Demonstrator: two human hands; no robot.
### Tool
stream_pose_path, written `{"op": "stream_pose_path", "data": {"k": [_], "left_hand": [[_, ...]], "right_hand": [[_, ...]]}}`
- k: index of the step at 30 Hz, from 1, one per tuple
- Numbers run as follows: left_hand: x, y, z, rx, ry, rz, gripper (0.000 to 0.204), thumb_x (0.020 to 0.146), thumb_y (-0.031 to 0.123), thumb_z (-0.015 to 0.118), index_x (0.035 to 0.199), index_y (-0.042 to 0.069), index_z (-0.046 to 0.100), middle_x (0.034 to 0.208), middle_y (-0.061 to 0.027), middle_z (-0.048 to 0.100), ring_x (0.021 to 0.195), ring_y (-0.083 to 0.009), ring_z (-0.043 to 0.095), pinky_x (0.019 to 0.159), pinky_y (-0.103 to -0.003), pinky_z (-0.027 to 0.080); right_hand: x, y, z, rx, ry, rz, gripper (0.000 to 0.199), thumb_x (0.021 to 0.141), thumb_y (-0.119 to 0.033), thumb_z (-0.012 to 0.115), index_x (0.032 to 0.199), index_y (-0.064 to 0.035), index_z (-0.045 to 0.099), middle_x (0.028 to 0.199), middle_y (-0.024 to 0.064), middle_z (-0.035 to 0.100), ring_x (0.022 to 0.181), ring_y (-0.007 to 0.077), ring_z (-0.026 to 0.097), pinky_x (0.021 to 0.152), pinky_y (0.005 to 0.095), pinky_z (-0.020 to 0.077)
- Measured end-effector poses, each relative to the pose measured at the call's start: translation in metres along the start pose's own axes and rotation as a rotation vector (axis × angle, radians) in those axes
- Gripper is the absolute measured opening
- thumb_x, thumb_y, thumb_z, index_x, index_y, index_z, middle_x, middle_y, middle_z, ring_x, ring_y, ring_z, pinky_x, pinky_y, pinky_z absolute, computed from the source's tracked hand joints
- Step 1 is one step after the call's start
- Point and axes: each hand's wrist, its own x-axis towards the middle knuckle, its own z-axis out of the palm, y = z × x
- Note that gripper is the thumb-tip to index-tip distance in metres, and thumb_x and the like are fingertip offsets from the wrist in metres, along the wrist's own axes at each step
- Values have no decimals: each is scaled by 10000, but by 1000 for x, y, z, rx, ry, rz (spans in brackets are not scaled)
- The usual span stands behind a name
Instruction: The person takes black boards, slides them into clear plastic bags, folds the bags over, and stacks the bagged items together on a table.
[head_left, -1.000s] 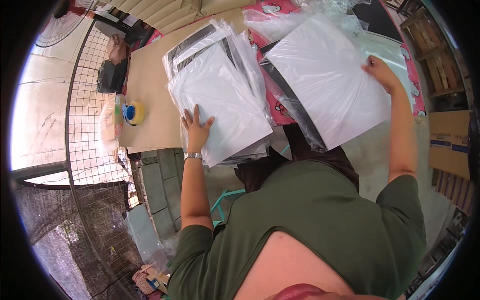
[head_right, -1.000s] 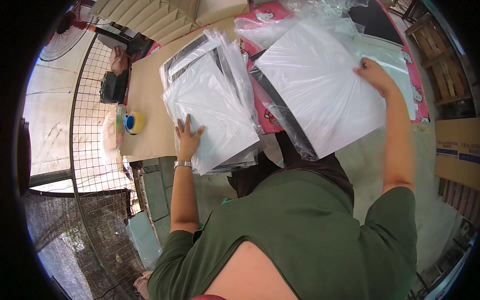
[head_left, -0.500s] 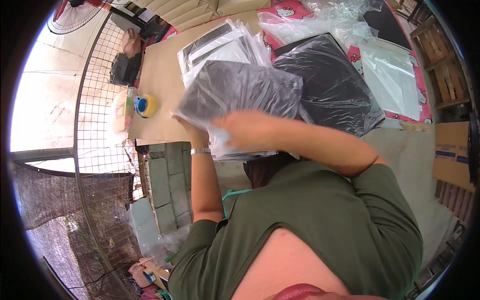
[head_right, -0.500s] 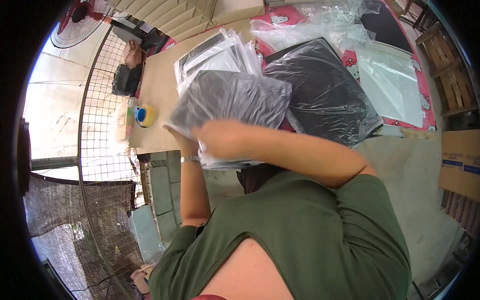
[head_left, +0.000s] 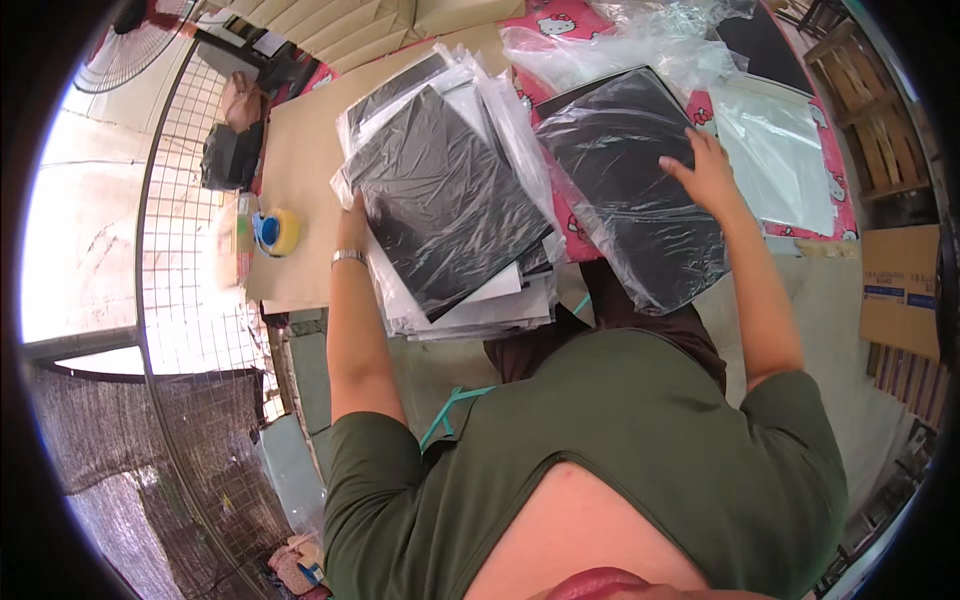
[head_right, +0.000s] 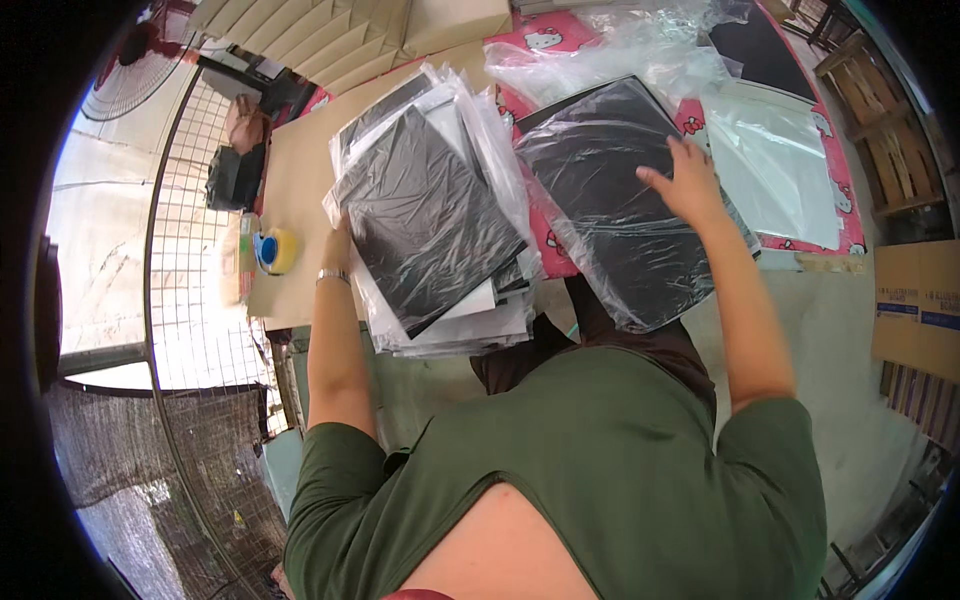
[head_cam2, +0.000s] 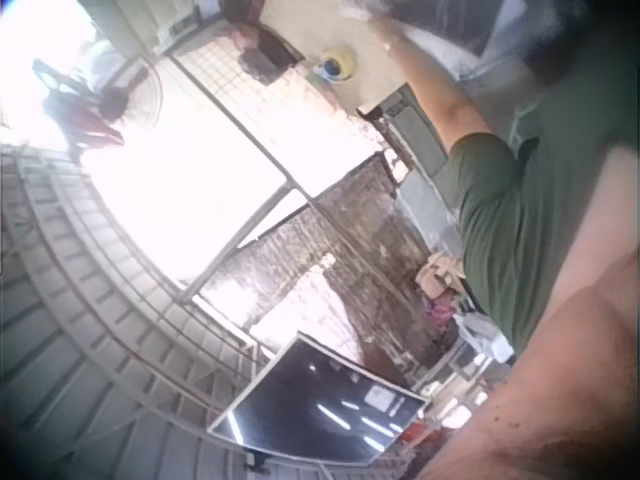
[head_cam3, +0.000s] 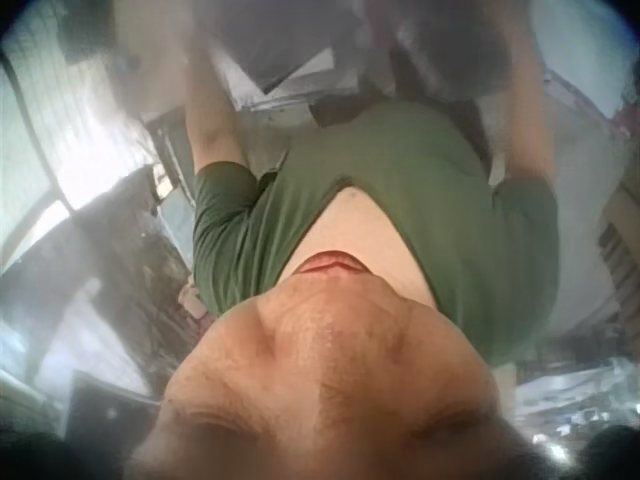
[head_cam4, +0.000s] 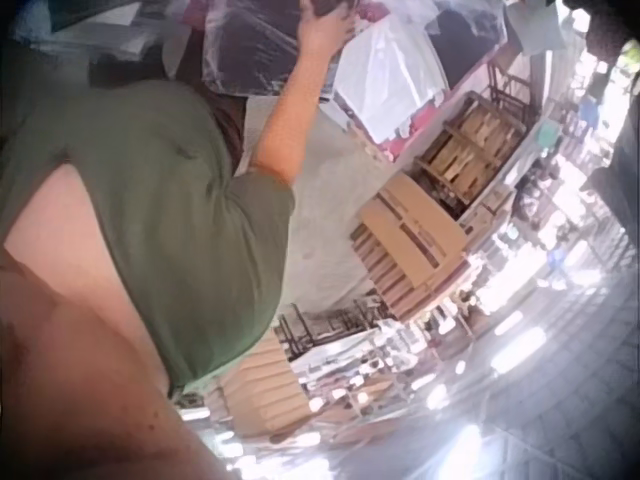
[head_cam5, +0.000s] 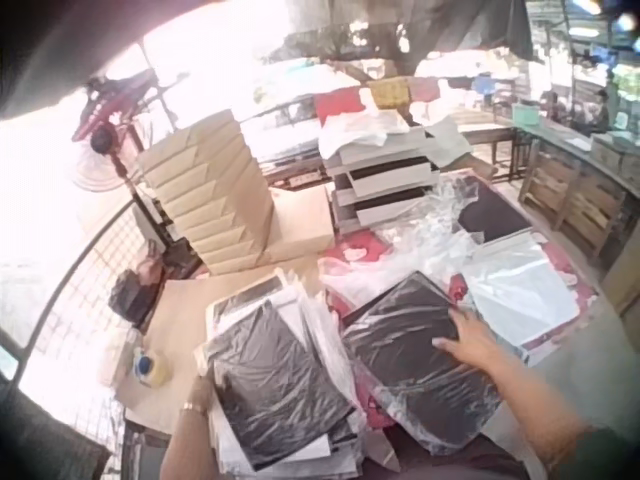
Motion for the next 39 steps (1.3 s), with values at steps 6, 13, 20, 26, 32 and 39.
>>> {"op": "stream_pose_path", "data": {"k": [6, 13, 20, 26, 32, 39], "left_hand": [[-52, 33, 53, -27, -148, -19, 808, 710, 476, 704, 1183, -133, 463, 1167, -177, 543, 1050, -233, 529, 900, -316, 397], [-59, 8, 40, -318, -350, -292, 742, 716, 467, 695, 1214, -47, 498, 1216, -113, 531, 1076, -216, 518, 928, -335, 380], [-126, -8, 45, -185, -240, -286, 667, 720, 422, 697, 1164, -49, 536, 1087, -119, 597, 1005, -207, 542, 853, -337, 429], [-154, -39, 20, -476, -335, -336, 633, 761, 372, 680, 1200, -45, 496, 1120, -129, 578, 971, -235, 570, 812, -353, 471], [-168, -64, -2, -697, -323, -258, 607, 779, 314, 687, 1231, -29, 472, 1162, -137, 567, 1008, -259, 574, 831, -367, 486], [-154, -95, -11, -756, -358, -451, 556, 753, 287, 705, 1178, -18, 516, 1119, -124, 598, 984, -265, 587, 866, -399, 462]], "right_hand": [[-73, -71, 42, 46, -166, -206, 692, 763, -472, 626, 1232, 13, 471, 1319, 217, 396, 1210, 391, 386, 991, 466, 332], [-13, -148, 102, 911, -536, 209, 630, 787, -415, 619, 1187, 45, 461, 1148, 223, 535, 1093, 359, 503, 899, 413, 398], [-61, -118, 102, 1278, -1104, 673, 766, 719, -391, 697, 1291, 18, 395, 1260, 188, 486, 1181, 237, 433, 906, 363, 368], [-78, -149, 71, 1020, -806, 65, 684, 792, -340, 657, 1302, 23, 380, 1230, 198, 513, 1129, 288, 488, 957, 334, 345], [-29, -144, 37, 190, -694, -254, 780, 760, -622, 539, 1265, -38, 427, 1194, 178, 515, 1090, 336, 493, 870, 442, 408], [-38, -80, 63, -372, -145, -343, 634, 702, -352, 667, 1172, 32, 482, 1079, 229, 547, 984, 332, 555, 768, 398, 481]]}}
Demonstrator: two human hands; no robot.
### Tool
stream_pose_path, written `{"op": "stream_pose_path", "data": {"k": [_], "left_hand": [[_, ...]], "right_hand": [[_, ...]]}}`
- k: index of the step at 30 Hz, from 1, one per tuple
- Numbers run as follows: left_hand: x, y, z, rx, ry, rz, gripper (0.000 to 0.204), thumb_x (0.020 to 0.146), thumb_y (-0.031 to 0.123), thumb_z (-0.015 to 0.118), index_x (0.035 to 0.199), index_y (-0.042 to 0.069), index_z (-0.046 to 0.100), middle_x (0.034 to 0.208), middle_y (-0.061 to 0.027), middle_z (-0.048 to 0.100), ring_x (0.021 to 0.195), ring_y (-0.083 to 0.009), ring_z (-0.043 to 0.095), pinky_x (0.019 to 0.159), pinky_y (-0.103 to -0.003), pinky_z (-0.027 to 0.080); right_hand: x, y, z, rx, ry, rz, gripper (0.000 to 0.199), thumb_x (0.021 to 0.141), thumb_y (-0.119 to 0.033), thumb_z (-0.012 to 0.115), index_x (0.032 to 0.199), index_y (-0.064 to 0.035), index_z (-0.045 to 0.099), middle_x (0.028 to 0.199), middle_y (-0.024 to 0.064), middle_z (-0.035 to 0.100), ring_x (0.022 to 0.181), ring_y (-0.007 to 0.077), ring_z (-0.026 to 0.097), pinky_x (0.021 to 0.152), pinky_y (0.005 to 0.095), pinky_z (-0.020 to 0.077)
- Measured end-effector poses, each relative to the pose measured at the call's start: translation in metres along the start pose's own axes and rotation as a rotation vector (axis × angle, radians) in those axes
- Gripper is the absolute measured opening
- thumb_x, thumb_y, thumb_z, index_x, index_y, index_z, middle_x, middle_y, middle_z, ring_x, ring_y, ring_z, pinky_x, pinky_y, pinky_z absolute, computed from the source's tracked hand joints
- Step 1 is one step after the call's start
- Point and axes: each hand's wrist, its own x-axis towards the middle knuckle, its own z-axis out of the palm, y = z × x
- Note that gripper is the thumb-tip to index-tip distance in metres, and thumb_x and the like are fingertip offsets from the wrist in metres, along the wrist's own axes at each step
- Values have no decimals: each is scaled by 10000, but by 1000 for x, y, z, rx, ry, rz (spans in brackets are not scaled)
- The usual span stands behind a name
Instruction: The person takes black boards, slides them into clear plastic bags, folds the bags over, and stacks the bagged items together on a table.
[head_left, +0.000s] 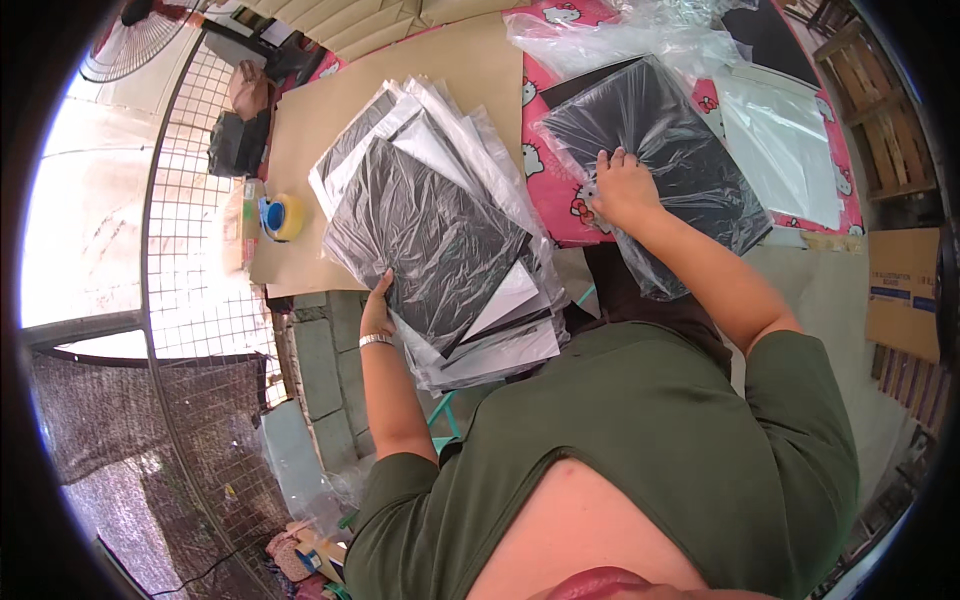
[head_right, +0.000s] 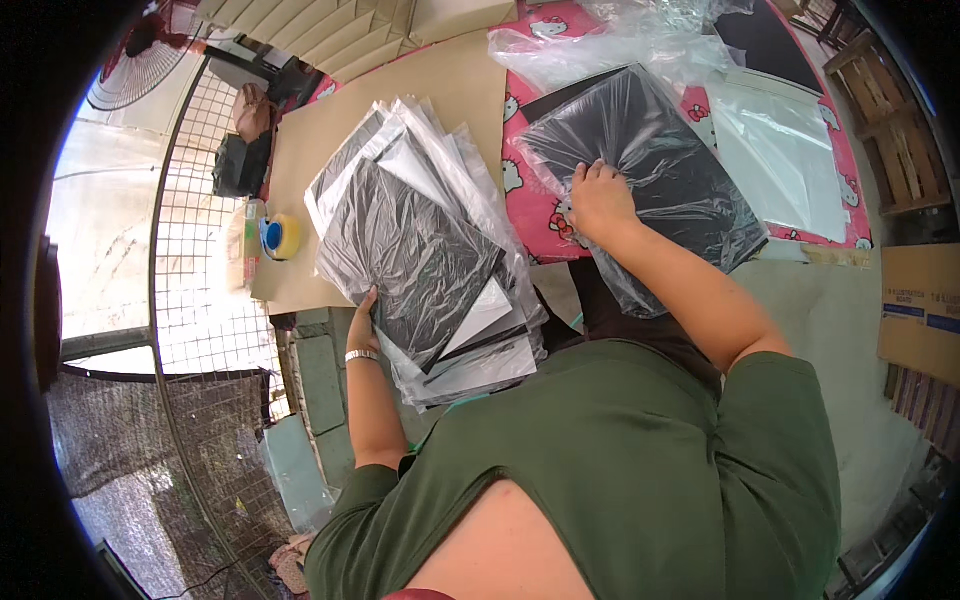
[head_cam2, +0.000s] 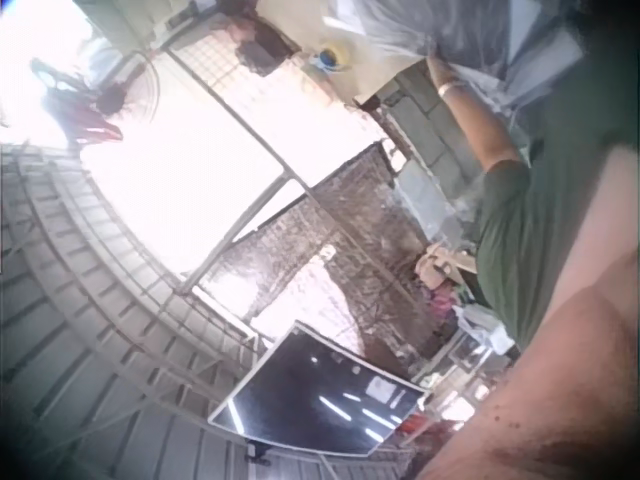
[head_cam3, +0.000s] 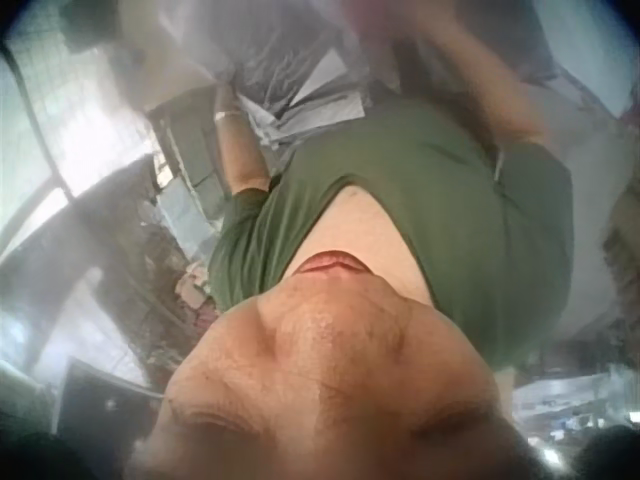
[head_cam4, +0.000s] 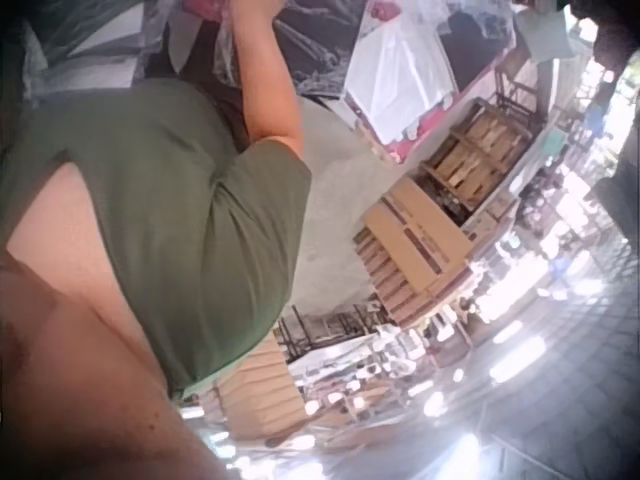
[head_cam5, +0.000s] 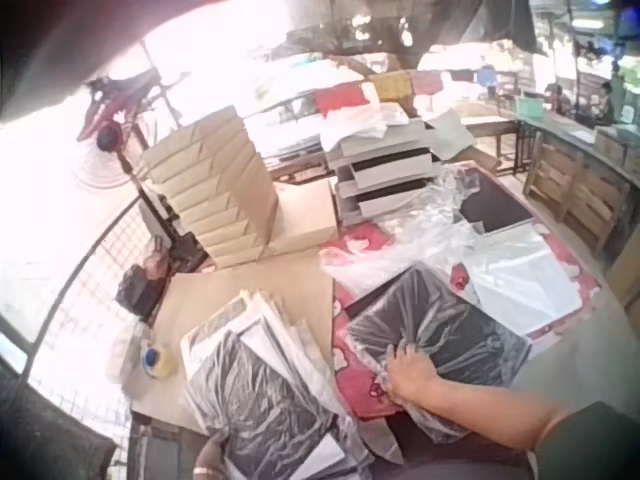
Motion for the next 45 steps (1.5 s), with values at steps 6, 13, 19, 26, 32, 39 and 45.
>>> {"op": "stream_pose_path", "data": {"k": [6, 13, 19, 26, 32, 39, 45], "left_hand": [[-7, -6, -2, -19, -47, 71, 517, 760, 204, 682, 1182, -29, 493, 1103, -163, 596, 954, -278, 601, 844, -395, 482], [-8, 6, 13, 58, -21, 83, 553, 750, 177, 679, 1216, -22, 455, 1131, -158, 581, 997, -279, 582, 871, -405, 469], [26, 56, 7, -158, -75, 137, 673, 709, 290, 721, 1244, -14, 449, 1235, -126, 525, 1133, -259, 495, 974, -395, 384], [32, 51, 11, 209, 113, 166, 616, 717, 234, 731, 1199, -62, 487, 1102, -142, 596, 977, -237, 579, 890, -328, 440], [-3, 24, 16, -1, -14, 122, 557, 727, 128, 693, 1203, -58, 472, 1096, -133, 594, 981, -256, 584, 842, -380, 484], [-16, -33, -54, -124, 84, 285, 593, 683, 82, 687, 1220, 19, 445, 1077, -131, 583, 907, -280, 606, 798, -402, 516], [-48, -51, -87, -163, 109, 346, 541, 685, 126, 683, 1174, 7, 485, 1050, -129, 591, 883, -278, 608, 775, -400, 513]], "right_hand": [[30, -13, -42, 177, -19, -128, 309, 772, -109, 546, 1040, 45, 555, 828, 196, 641, 718, 308, 652, 608, 391, 522], [50, 10, -128, 91, 227, -63, 287, 783, -90, 495, 1050, -13, 565, 705, 173, 627, 692, 314, 640, 610, 404, 514], [61, 58, -282, 521, 505, 35, 369, 742, -80, 552, 1098, 14, 576, 977, 221, 627, 952, 288, 611, 858, 351, 456], [149, 132, -106, 775, 536, 390, 384, 767, -115, 525, 1133, 3, 536, 1004, 209, 614, 933, 340, 591, 817, 387, 456], [180, 135, 19, 856, 284, 460, 443, 758, -121, 497, 1172, 37, 508, 1135, 254, 559, 1081, 363, 528, 933, 370, 398], [186, 21, 33, 977, -91, 375, 464, 799, -124, 516, 1244, -7, 459, 1217, 234, 514, 1085, 333, 533, 903, 378, 420], [184, -14, 22, 1518, -616, 287, 400, 877, -117, 501, 1257, -23, 418, 1079, 153, 571, 879, 254, 593, 754, 451, 492]]}}
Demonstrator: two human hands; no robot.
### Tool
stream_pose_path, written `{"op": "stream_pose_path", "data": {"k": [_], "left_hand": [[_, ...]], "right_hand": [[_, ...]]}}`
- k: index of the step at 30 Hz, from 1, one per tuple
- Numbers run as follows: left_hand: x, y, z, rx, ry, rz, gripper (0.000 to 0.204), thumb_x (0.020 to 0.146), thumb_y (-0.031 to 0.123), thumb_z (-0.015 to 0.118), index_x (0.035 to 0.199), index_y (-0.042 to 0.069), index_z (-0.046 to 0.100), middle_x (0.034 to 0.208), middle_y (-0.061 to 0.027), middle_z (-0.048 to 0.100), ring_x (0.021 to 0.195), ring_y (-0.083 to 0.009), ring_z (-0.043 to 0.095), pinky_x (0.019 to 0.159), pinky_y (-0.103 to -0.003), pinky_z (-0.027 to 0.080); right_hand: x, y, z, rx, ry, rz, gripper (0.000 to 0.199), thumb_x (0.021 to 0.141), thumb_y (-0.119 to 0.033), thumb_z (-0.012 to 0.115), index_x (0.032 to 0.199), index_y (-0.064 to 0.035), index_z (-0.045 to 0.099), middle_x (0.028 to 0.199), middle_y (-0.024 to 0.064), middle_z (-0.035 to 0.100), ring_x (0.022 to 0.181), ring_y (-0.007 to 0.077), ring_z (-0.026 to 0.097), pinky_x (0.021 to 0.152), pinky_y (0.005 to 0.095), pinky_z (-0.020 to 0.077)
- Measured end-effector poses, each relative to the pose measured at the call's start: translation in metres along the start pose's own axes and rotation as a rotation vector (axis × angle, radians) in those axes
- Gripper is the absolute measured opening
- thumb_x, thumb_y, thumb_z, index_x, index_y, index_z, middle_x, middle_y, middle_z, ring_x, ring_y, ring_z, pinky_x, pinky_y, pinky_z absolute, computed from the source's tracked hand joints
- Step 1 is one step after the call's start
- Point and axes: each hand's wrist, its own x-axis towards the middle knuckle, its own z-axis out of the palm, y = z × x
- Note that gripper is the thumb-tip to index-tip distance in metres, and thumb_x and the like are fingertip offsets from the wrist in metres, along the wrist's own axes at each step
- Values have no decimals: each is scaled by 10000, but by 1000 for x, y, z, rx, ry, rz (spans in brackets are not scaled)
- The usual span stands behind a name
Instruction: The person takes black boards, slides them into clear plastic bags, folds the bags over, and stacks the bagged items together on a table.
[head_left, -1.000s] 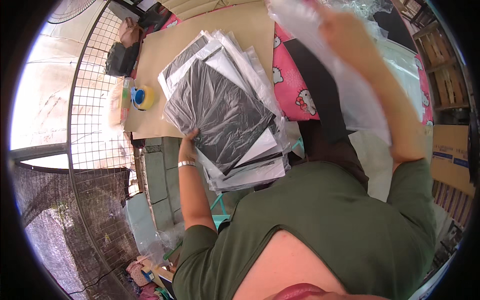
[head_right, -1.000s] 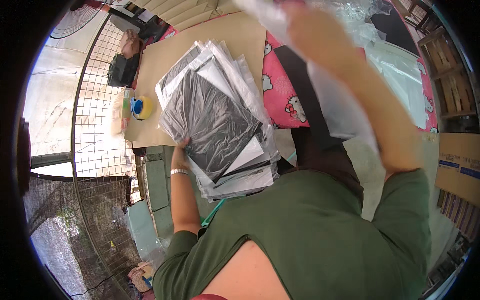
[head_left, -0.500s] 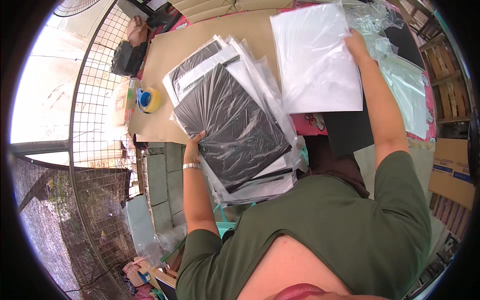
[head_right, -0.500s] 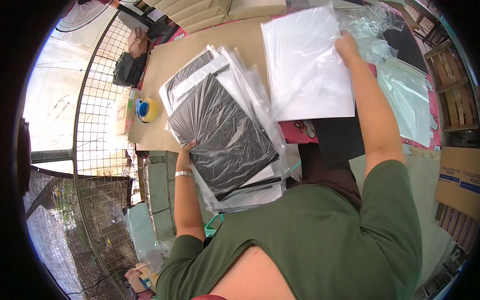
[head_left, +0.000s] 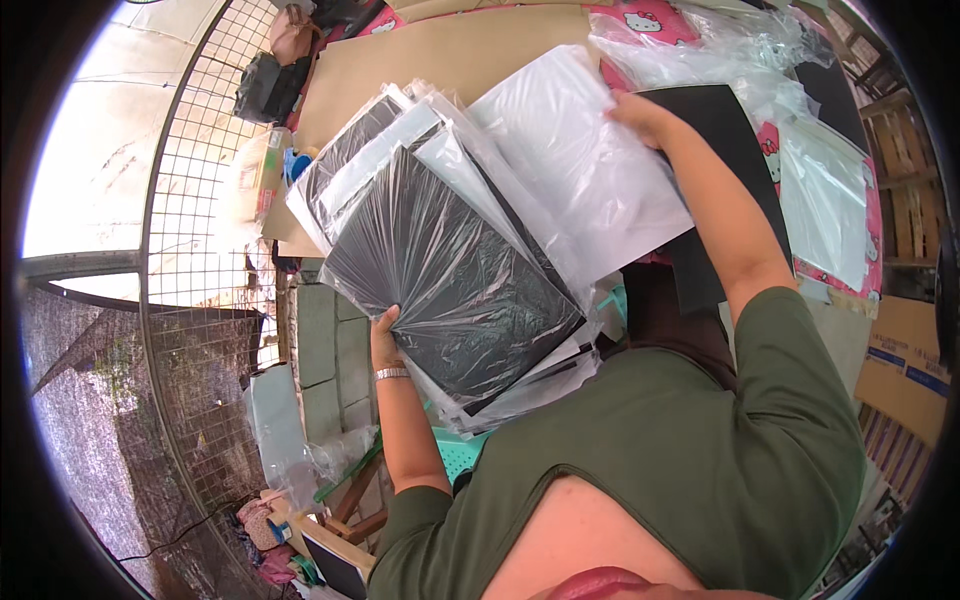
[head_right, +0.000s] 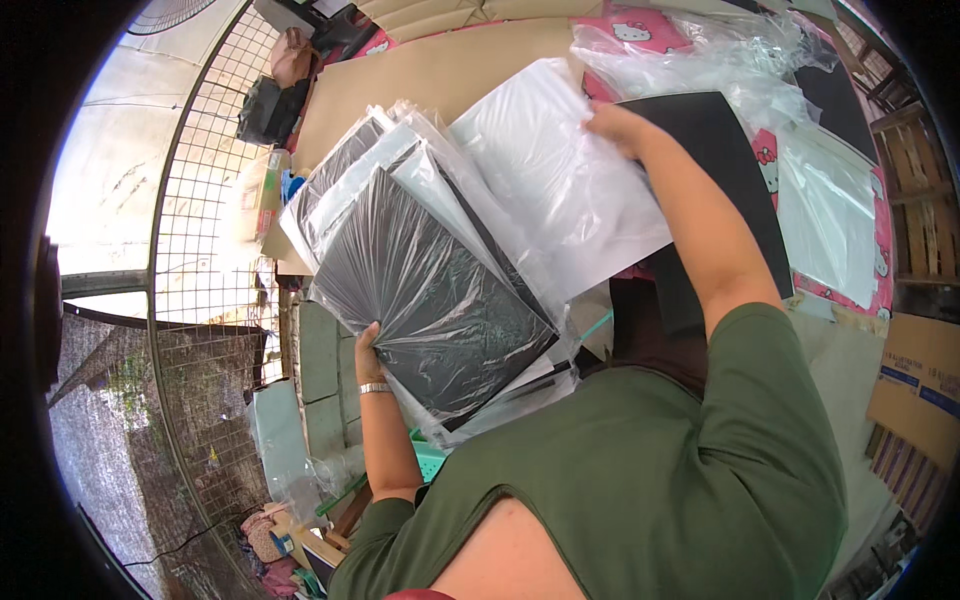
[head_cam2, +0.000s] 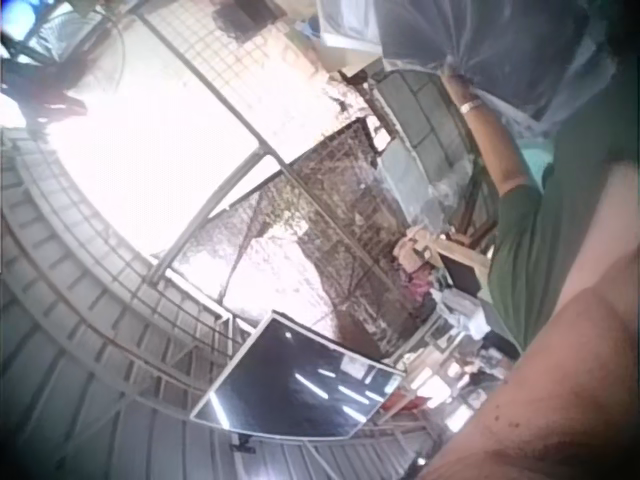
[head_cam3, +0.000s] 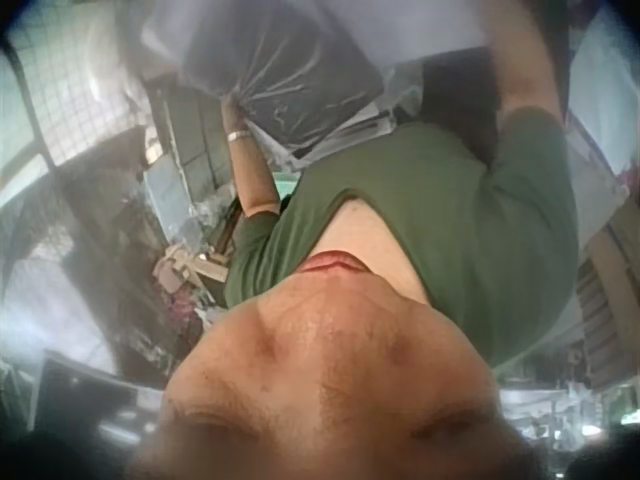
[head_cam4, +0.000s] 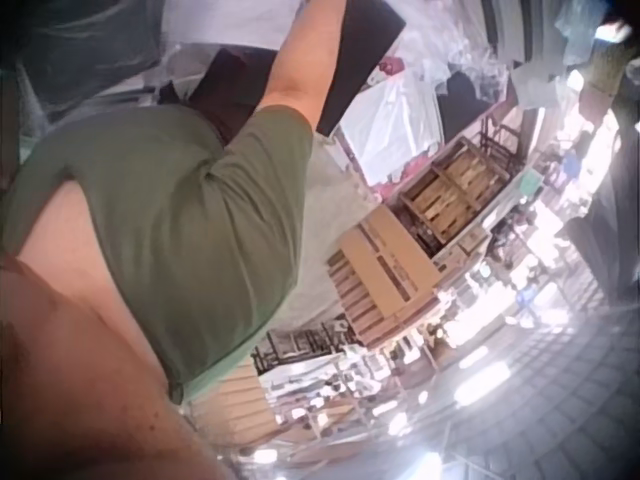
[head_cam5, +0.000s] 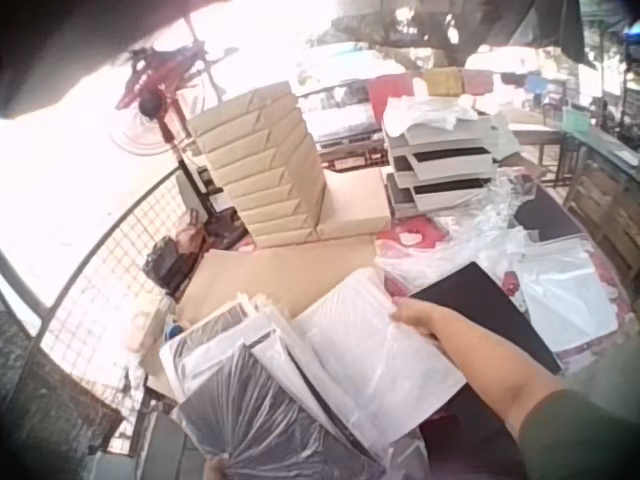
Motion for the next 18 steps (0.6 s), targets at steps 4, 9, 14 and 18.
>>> {"op": "stream_pose_path", "data": {"k": [4, 9, 14, 18], "left_hand": [[-26, 18, 51, -35, -88, 60, 433, 705, 146, 666, 1079, -33, 540, 990, -133, 617, 856, -282, 615, 772, -396, 505], [-9, 11, 51, 9, -18, -212, 346, 723, 169, 657, 995, -33, 588, 936, -132, 645, 812, -255, 627, 751, -356, 507], [-18, 13, 63, 148, -18, -93, 355, 723, 194, 666, 993, -27, 599, 908, -107, 650, 783, -211, 628, 750, -323, 497], [-18, 95, 110, 305, -39, 298, 616, 678, 165, 718, 1192, -63, 467, 1110, -154, 558, 964, -239, 574, 845, -341, 463]], "right_hand": [[15, 49, 36, 359, -362, 260, 477, 906, -312, 498, 1295, -55, 395, 1157, 162, 556, 1017, 288, 572, 855, 475, 453], [-10, 77, 142, 401, -435, 173, 784, 798, -539, 565, 1370, -59, 325, 1298, 164, 457, 1196, 274, 425, 997, 384, 309], [-93, 34, 162, 149, -256, -117, 738, 693, -330, 739, 1270, 7, 427, 1132, 134, 551, 983, 226, 544, 860, 333, 431], [-108, -31, 127, 154, -114, -507, 742, 630, -207, 768, 1252, 22, 433, 1133, 128, 551, 1017, 220, 532, 893, 330, 411]]}}
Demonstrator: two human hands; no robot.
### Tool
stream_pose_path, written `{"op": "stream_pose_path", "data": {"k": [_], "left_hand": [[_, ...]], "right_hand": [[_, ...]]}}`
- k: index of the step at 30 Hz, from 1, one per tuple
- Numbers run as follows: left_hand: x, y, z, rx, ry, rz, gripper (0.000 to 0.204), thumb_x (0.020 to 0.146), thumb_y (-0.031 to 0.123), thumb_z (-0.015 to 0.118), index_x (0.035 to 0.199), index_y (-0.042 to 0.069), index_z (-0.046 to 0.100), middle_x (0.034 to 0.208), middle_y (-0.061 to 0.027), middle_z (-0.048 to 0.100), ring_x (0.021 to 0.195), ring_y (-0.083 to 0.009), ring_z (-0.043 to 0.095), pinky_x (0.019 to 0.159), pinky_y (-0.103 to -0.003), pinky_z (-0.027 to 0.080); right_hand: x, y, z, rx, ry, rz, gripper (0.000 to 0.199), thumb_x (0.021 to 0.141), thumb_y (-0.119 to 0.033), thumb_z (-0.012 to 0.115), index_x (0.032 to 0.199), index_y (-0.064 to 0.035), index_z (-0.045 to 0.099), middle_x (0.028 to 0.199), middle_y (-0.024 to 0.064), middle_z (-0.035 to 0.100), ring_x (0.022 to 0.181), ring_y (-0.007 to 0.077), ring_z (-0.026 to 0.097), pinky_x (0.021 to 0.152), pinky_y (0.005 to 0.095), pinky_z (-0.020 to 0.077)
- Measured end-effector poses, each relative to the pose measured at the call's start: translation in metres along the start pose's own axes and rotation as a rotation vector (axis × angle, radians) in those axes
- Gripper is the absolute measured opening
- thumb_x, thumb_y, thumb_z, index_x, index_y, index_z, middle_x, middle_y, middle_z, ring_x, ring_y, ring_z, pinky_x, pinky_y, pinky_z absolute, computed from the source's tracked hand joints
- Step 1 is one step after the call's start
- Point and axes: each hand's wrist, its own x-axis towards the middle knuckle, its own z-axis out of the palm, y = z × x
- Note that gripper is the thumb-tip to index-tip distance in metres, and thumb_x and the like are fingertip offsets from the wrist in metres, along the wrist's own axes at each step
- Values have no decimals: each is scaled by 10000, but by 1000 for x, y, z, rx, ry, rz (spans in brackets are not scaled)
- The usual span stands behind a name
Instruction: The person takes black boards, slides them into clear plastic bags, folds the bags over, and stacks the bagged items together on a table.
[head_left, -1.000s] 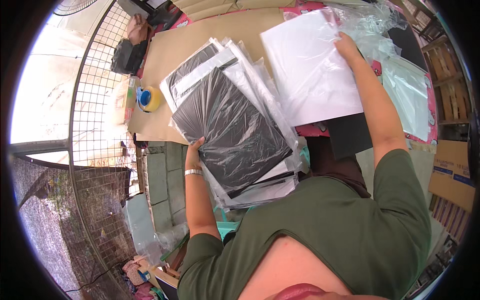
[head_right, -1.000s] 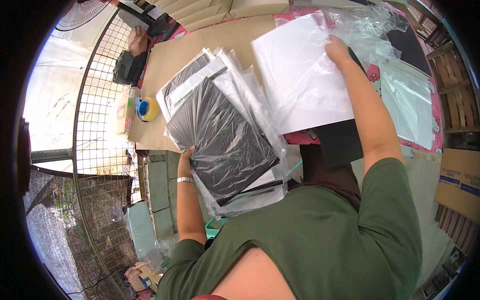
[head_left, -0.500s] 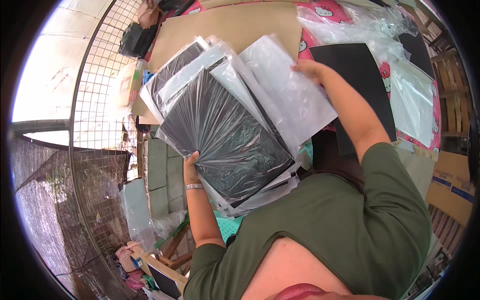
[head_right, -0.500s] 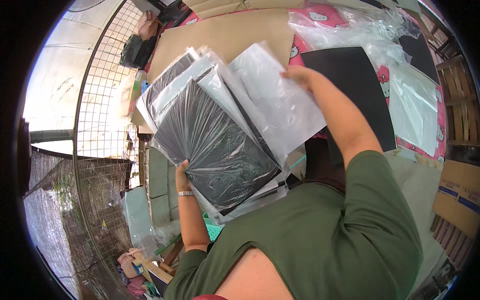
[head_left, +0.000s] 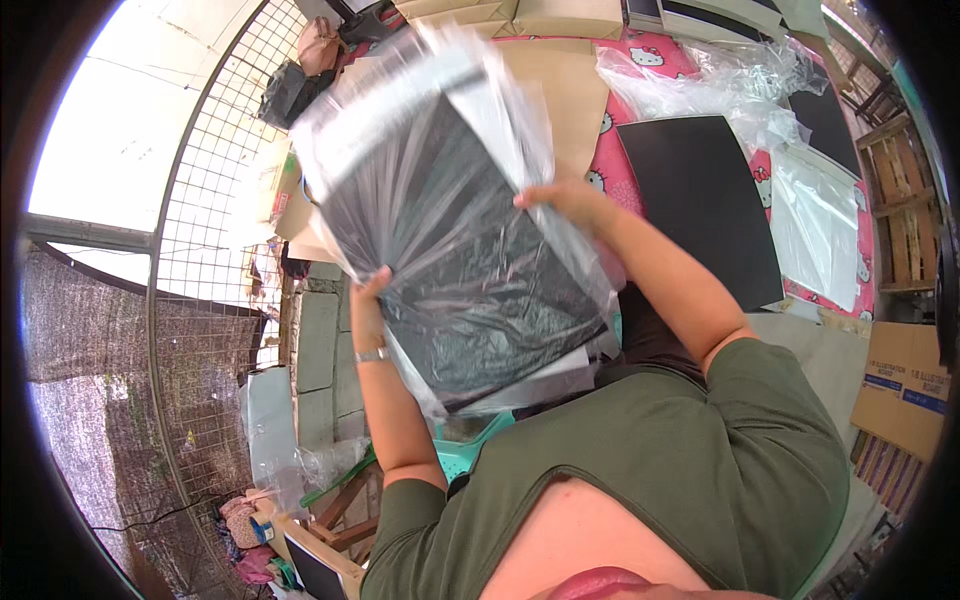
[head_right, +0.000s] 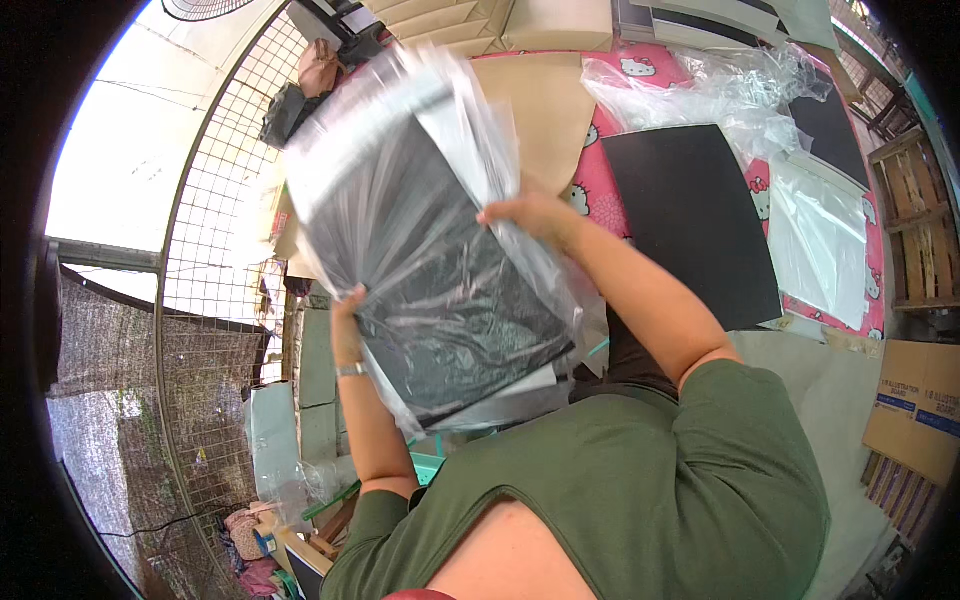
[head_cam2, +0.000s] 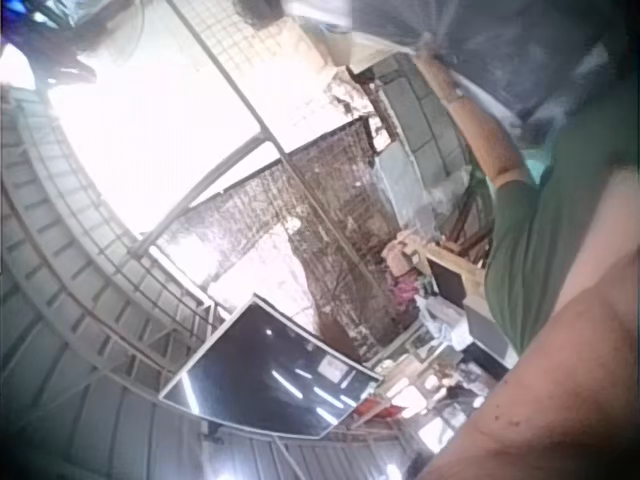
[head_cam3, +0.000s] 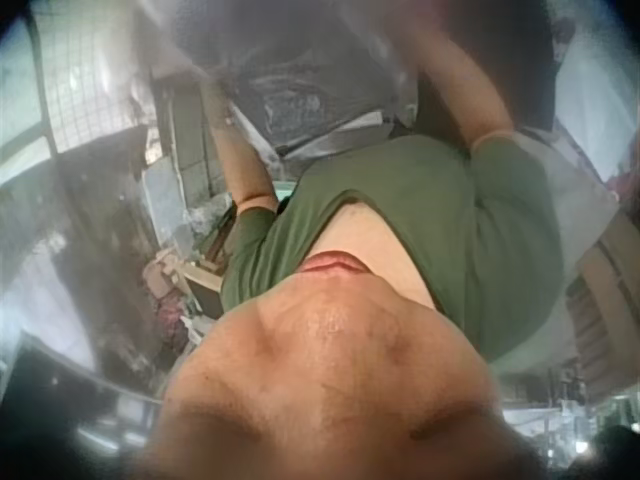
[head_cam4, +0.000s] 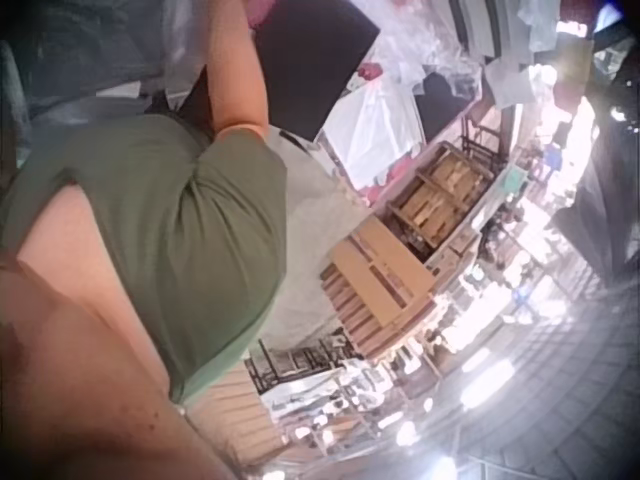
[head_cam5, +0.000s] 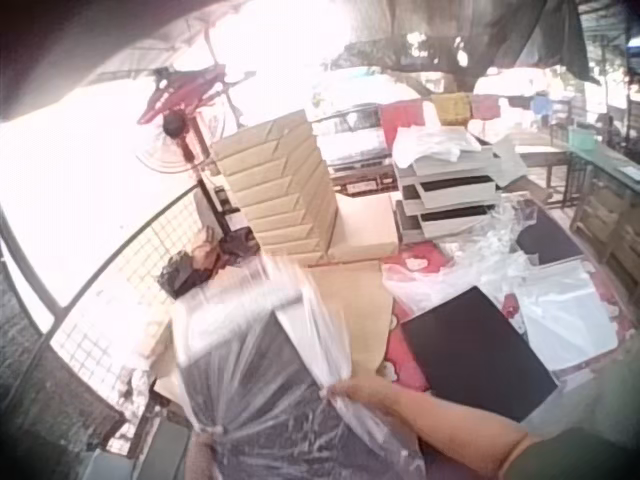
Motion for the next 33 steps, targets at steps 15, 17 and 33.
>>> {"op": "stream_pose_path", "data": {"k": [15, 17, 33], "left_hand": [[-8, 101, 78, -523, -37, 90, 644, 561, -62, 645, 1177, -98, 461, 1128, -186, 556, 1029, -340, 546, 950, -433, 429], [0, 115, 71, -497, 70, 135, 642, 567, -56, 650, 1178, -106, 457, 1120, -193, 559, 1034, -348, 544, 938, -439, 439], [93, 78, 83, -171, -219, 380, 740, 625, -74, 707, 1288, 0, 388, 1295, -102, 426, 1189, -234, 396, 1012, -346, 331]], "right_hand": [[15, -137, -39, -202, 16, -289, 720, 599, -195, 777, 1211, 17, 462, 1085, 115, 569, 973, 212, 546, 847, 310, 431], [31, -148, -41, -329, 47, -240, 764, 599, -293, 793, 1215, 16, 463, 1084, 131, 575, 976, 223, 553, 845, 315, 436], [58, -87, -88, -338, -32, -169, 788, 628, -202, 793, 1284, -3, 406, 1171, 116, 542, 1074, 210, 501, 942, 326, 380]]}}
